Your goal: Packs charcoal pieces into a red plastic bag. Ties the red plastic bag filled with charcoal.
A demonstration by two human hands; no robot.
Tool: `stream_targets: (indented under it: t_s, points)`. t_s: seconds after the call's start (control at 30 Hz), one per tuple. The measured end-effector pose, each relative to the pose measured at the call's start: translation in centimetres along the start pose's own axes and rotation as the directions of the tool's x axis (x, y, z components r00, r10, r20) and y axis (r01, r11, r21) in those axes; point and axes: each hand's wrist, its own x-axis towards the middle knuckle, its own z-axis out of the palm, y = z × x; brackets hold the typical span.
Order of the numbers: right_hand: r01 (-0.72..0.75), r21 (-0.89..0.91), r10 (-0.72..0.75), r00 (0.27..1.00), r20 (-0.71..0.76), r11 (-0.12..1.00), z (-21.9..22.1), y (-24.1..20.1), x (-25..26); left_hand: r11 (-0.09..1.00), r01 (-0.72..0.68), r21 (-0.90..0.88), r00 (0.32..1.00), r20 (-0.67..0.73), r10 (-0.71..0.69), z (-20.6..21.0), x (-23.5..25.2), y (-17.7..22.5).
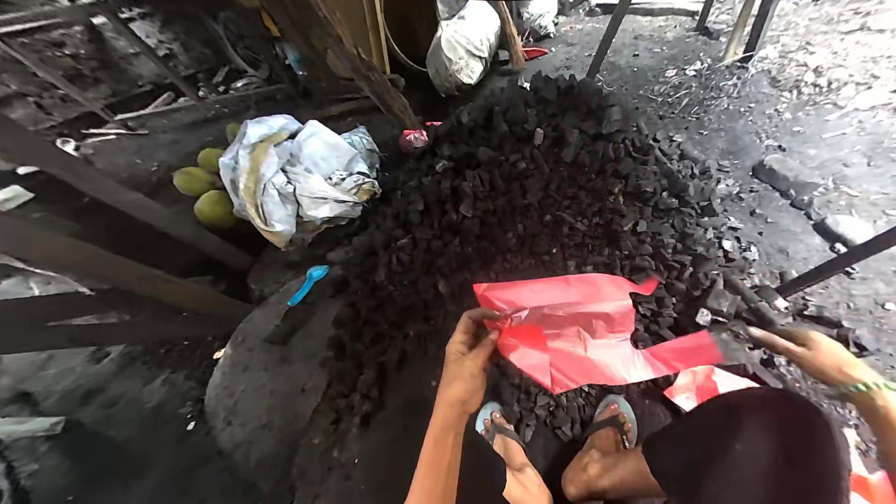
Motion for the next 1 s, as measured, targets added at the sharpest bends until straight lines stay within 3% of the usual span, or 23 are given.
stream_targets:
  t_s: [0.07, 0.13, 0.2, 0.27, 0.3, 0.33, 0.37, 0.4, 0.47, 0.57, 0.63, 0.73, 0.9, 1.0]
  points:
    - [0.082, 0.263, -0.141, 0.966, 0.215, 0.961, 3.0, -6.0, 0.3, 1.000, 0.009, 0.012, 1.000, 0.000, -0.009, 0.0, -0.3, -0.3]
    - [0.092, 0.536, -0.326, 0.873, 0.361, 0.839, 7.0, -10.3, 0.2, 0.999, 0.019, 0.050, 1.000, 0.005, -0.019, -0.4, -0.6, -0.3]
    - [0.054, 0.678, -0.375, 0.864, 0.336, 0.733, 10.1, -13.8, -0.2, 0.990, 0.026, 0.137, 1.000, 0.012, -0.028, -1.4, -0.9, -0.1]
    - [0.043, 0.737, -0.370, 0.883, 0.288, 0.675, 12.5, -16.3, 0.0, 0.921, 0.008, 0.389, 1.000, -0.005, -0.006, -2.9, -0.9, 0.0]
    - [0.061, 0.718, -0.362, 0.892, 0.273, 0.693, 13.3, -17.2, 0.1, 0.786, 0.000, 0.618, 0.999, -0.026, 0.021, -3.5, -0.9, 0.0]
    - [0.092, 0.682, -0.362, 0.894, 0.265, 0.726, 14.1, -17.7, 0.2, 0.567, 0.013, 0.824, 0.998, -0.050, 0.049, -3.7, -0.8, 0.0]
    - [0.114, 0.643, -0.359, 0.895, 0.265, 0.757, 14.9, -18.3, 0.2, 0.377, 0.055, 0.925, 0.994, -0.086, 0.064, -3.6, -0.7, -0.2]
    - [0.119, 0.606, -0.337, 0.905, 0.261, 0.787, 15.6, -18.8, 0.0, 0.292, 0.094, 0.952, 0.989, -0.122, 0.080, -3.1, -0.5, -0.4]
    - [0.102, 0.578, -0.288, 0.927, 0.240, 0.810, 17.1, -20.3, -0.6, 0.353, 0.093, 0.931, 0.991, -0.120, 0.055, -1.2, -0.2, -0.4]
    - [0.042, 0.694, -0.316, 0.909, 0.272, 0.719, 19.1, -22.0, -1.7, 0.647, 0.159, 0.746, 0.978, -0.030, -0.206, 2.3, 0.1, -0.7]
    - [-0.065, 0.809, -0.310, 0.904, 0.296, 0.584, 19.7, -23.3, -2.4, 0.673, 0.263, 0.691, 0.939, -0.023, -0.343, 3.4, 0.8, -1.1]
    - [-0.218, 0.876, -0.270, 0.895, 0.356, 0.430, 19.5, -24.3, -3.7, 0.717, 0.317, 0.621, 0.910, 0.014, -0.414, 2.8, 1.8, -1.7]
    - [-0.215, 0.901, -0.364, 0.860, 0.357, 0.377, 19.4, -24.4, -3.8, 0.817, 0.269, 0.509, 0.896, 0.179, -0.407, 2.0, 1.8, -2.2]
    - [-0.103, 0.879, -0.341, 0.896, 0.286, 0.466, 18.9, -24.2, -3.3, 0.835, 0.314, 0.451, 0.929, 0.035, -0.368, 0.8, 1.8, -2.0]
